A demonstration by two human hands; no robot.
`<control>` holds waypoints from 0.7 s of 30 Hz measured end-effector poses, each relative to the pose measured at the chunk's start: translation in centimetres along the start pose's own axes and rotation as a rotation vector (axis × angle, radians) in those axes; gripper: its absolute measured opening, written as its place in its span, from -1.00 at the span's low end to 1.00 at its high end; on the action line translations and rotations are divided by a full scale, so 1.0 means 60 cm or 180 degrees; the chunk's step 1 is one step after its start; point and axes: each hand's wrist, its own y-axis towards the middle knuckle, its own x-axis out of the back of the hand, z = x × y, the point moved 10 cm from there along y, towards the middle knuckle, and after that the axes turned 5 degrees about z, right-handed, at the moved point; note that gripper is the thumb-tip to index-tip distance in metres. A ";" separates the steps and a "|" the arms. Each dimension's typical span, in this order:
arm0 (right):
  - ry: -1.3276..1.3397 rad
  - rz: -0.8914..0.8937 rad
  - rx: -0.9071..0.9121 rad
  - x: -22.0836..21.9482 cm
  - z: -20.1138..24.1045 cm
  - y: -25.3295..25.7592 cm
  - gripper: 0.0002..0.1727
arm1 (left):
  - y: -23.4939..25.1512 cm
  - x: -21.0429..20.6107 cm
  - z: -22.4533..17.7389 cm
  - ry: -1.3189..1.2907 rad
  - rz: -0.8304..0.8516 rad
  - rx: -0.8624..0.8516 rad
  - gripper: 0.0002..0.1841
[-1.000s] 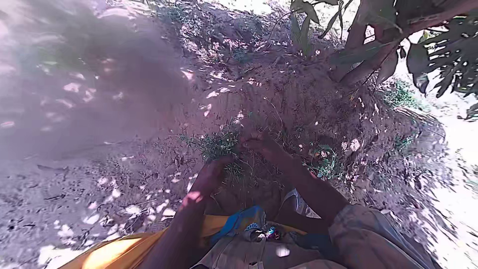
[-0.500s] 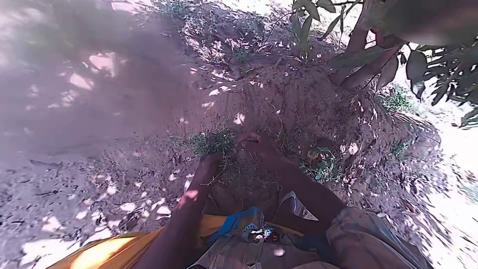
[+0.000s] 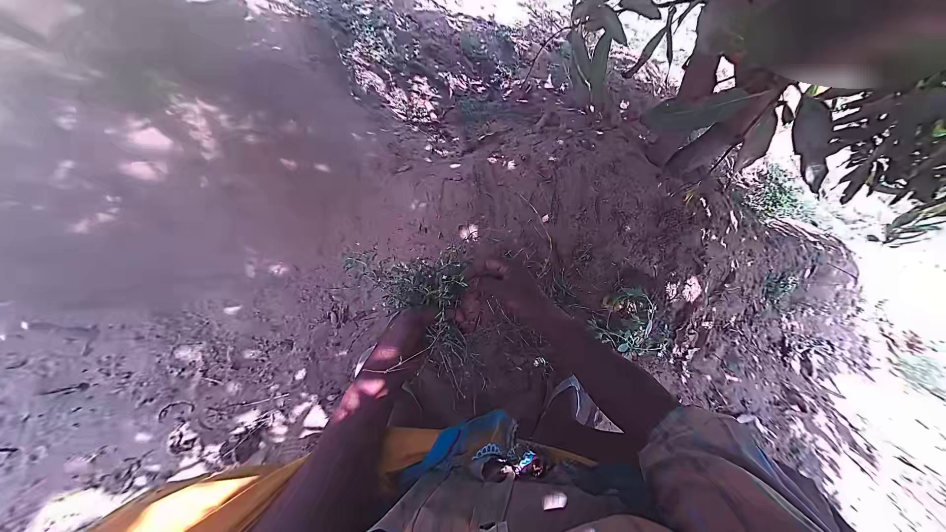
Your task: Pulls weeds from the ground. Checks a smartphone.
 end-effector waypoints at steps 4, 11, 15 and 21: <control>-0.0109 0.0032 -0.0064 0.000 0.005 -0.002 -0.79 | -0.005 -0.010 0.003 -0.0064 0.0142 0.0162 -0.56; -0.0536 0.0004 -0.0110 0.008 0.011 0.000 -0.78 | -0.005 -0.005 0.016 -0.0232 0.0023 0.0267 -0.55; -0.0735 -0.0267 0.0059 0.045 0.023 -0.005 -0.77 | 0.000 -0.007 0.018 -0.0673 0.0126 0.0302 -0.49; -0.0864 -0.0316 0.0576 0.065 0.078 -0.026 -0.79 | -0.003 -0.001 0.007 -0.0273 0.0115 0.0053 -0.46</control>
